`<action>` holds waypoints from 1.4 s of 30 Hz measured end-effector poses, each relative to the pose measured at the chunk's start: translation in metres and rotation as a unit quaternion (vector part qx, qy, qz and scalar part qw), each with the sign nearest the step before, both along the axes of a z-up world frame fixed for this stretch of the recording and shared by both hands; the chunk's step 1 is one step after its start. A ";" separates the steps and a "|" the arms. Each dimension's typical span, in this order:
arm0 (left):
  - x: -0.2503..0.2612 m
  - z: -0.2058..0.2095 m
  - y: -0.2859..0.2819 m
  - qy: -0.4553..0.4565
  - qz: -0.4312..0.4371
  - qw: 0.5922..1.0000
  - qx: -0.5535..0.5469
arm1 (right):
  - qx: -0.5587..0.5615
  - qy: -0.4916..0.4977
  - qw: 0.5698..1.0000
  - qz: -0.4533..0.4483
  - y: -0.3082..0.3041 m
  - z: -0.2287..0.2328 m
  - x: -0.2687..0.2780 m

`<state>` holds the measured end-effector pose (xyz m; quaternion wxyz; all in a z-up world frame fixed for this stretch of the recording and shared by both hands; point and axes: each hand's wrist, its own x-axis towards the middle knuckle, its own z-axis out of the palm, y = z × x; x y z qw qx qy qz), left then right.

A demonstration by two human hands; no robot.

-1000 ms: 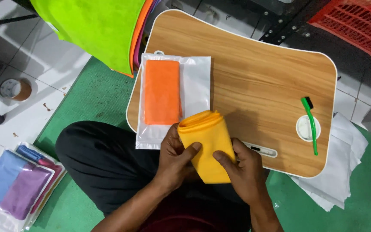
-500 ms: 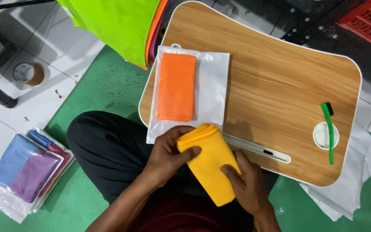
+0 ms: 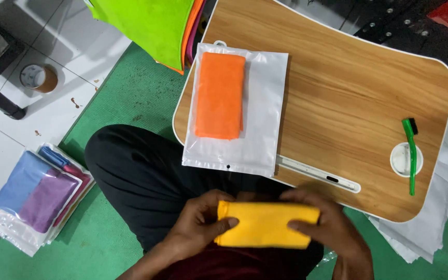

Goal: The person places folded orange and yellow cloths into a plastic zipper bag and then seals the bag.

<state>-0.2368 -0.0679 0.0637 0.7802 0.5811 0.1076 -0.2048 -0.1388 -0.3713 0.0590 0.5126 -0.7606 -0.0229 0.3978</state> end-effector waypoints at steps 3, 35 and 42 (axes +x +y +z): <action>-0.002 0.000 -0.005 -0.012 0.073 0.996 -0.044 | 0.148 -0.003 0.962 -0.231 0.002 -0.012 0.004; 0.033 -0.021 -0.031 -0.091 0.138 0.977 -0.138 | 0.122 -0.167 0.953 -0.222 0.069 -0.019 -0.037; 0.041 -0.011 -0.026 -0.074 0.077 0.992 -0.074 | 0.042 -0.205 0.958 -0.195 0.074 -0.006 -0.030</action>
